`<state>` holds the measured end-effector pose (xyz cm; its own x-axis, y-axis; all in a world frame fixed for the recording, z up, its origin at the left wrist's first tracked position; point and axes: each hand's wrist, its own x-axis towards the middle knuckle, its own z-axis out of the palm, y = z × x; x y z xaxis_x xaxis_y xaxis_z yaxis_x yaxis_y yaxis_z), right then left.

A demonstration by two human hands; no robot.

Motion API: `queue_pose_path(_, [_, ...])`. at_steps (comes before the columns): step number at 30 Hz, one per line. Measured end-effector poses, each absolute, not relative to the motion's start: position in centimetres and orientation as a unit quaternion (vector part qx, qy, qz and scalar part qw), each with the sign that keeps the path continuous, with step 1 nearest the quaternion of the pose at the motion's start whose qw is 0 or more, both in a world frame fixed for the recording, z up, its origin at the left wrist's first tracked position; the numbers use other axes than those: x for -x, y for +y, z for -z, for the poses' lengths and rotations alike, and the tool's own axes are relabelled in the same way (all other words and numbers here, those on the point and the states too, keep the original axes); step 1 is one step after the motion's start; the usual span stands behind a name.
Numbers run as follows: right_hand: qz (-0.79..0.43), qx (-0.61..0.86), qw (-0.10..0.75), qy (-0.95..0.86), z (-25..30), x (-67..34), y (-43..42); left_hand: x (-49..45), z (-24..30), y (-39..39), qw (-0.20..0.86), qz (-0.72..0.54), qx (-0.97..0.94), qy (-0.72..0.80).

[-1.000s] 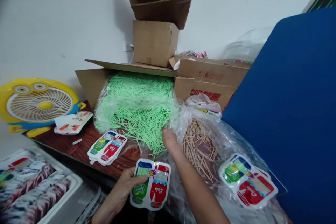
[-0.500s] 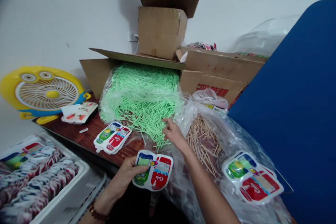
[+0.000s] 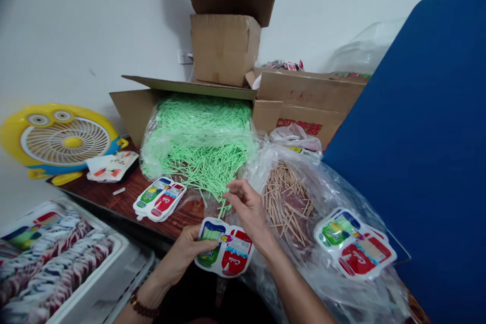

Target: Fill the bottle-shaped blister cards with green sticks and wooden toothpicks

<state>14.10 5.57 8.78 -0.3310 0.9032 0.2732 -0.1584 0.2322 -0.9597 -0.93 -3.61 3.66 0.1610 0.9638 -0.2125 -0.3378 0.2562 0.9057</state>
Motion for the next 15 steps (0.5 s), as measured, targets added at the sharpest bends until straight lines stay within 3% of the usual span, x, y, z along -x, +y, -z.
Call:
queue_pose_path(9, [-0.594,0.302,0.394,-0.632,-7.8,-15.6,5.3,0.6,-3.7,-3.9,0.704,-0.477,-0.326,0.414])
queue_pose_path(15, [-0.519,0.329,0.359,-0.703,-6.8,-16.7,4.6,0.5,-3.7,-4.0,0.708,-0.478,-0.323,0.408])
